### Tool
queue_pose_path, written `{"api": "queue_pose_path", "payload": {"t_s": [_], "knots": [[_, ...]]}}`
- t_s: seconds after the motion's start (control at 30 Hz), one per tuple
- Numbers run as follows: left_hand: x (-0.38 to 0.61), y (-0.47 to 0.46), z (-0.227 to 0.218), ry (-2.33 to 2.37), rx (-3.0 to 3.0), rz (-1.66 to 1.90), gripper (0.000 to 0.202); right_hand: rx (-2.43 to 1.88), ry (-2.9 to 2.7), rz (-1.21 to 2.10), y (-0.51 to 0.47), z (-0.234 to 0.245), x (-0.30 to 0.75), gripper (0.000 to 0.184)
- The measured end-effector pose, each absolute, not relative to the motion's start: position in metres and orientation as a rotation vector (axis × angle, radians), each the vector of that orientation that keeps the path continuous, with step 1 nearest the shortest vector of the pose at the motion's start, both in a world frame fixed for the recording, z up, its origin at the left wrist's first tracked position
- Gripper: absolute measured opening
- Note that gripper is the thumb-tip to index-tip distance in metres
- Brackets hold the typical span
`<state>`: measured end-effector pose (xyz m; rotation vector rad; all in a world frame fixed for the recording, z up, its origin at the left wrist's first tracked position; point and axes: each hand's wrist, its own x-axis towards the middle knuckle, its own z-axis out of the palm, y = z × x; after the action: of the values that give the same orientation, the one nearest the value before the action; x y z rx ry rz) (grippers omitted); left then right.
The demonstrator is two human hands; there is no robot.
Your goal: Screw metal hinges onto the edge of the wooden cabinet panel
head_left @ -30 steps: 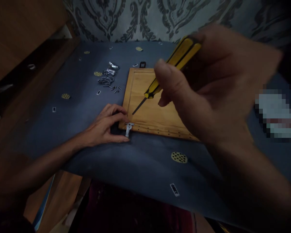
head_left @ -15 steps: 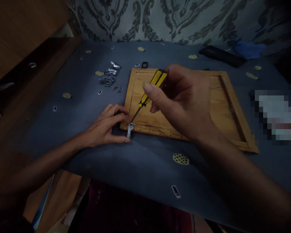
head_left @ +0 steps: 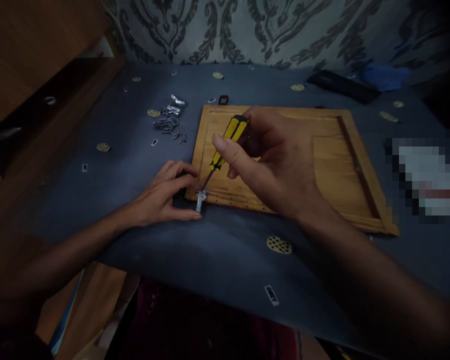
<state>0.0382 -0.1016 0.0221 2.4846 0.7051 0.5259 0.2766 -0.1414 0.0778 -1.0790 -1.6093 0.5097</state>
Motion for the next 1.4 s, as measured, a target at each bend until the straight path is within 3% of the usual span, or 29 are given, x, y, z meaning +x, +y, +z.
{"api": "queue_pose_path", "payload": {"t_s": [0.53, 0.87, 1.4], "knots": [[0.039, -0.102, 0.026, 0.713, 2.491, 0.494, 0.051, -1.059, -1.726, 0.268, -0.150, 0.083, 0.271, 0.051], [0.040, -0.102, 0.027, 0.727, 2.435, 0.436, 0.056, -0.915, -1.917, 0.142, -0.160, 0.086, 0.266, 0.039], [0.041, -0.101, 0.028, 0.722, 2.449, 0.497, 0.051, -0.915, -2.097, 0.322, -0.152, 0.101, 0.280, 0.044]]}}
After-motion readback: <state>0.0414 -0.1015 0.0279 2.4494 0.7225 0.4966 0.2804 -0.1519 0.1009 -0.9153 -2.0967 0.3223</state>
